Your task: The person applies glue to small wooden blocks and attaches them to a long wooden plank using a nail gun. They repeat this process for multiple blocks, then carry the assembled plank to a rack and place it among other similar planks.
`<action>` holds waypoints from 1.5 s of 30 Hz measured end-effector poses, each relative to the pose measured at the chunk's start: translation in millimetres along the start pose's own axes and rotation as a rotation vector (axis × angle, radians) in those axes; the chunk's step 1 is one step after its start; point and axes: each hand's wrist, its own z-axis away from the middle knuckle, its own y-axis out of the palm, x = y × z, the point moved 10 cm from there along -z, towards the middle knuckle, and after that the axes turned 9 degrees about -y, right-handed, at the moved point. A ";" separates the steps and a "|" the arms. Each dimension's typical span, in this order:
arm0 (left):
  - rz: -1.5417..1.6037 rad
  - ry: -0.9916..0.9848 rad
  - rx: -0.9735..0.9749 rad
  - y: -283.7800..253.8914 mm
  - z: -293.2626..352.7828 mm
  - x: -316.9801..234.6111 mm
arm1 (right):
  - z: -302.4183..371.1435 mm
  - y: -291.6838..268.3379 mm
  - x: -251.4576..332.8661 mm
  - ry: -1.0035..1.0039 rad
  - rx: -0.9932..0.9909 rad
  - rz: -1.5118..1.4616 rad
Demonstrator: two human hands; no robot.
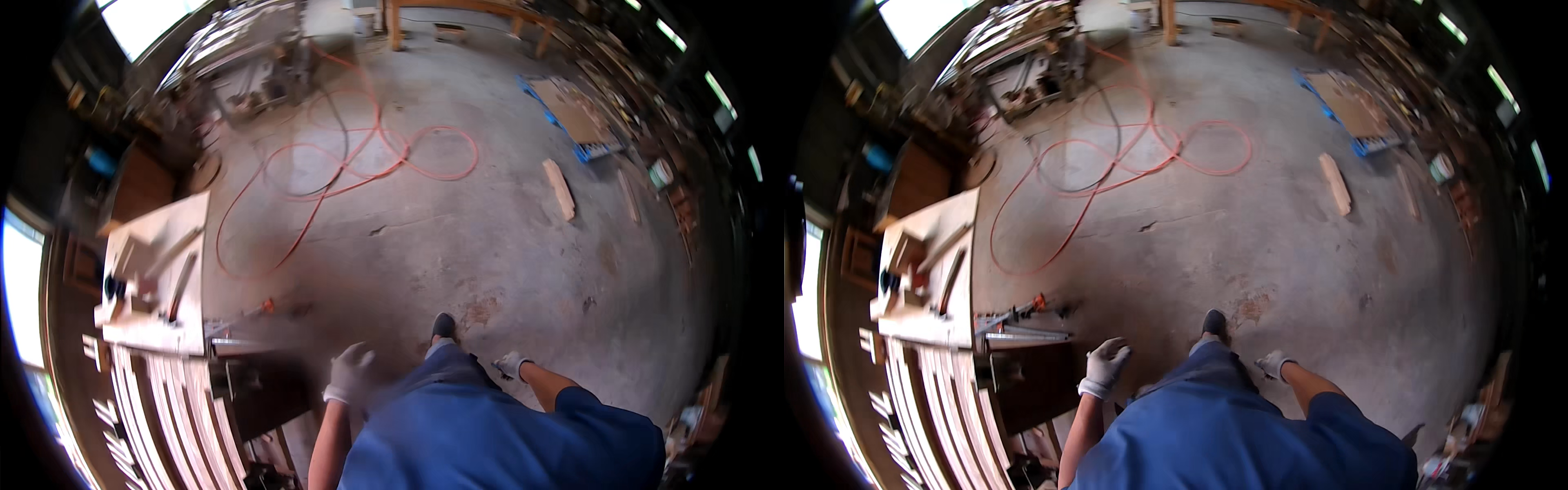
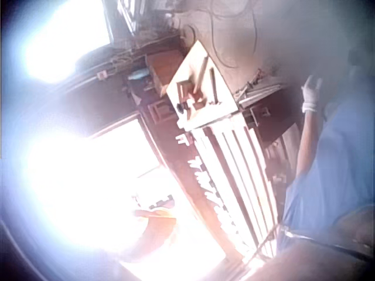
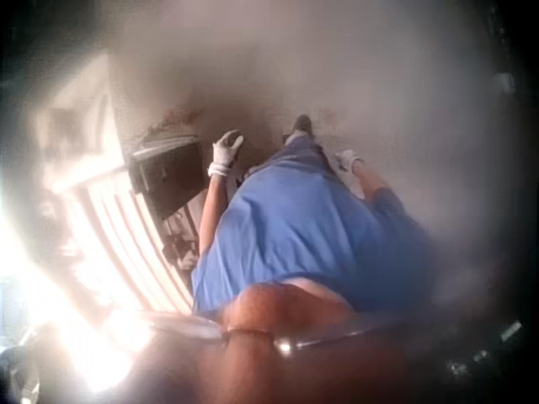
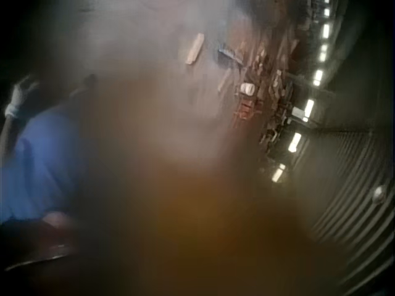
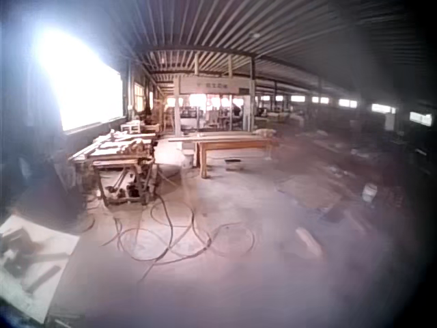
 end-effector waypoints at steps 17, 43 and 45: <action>-0.673 -0.306 0.175 95.9 -170.3 74.9 | -213.5 -194.1 -25.7 -0.296 -0.161 0.111; -0.429 -0.262 0.237 168.1 -770.2 -349.4 | -305.6 -470.1 200.0 0.018 0.029 -0.107; -0.827 -0.199 0.348 193.6 -740.7 -346.4 | -359.0 -521.6 207.2 -0.129 0.104 0.129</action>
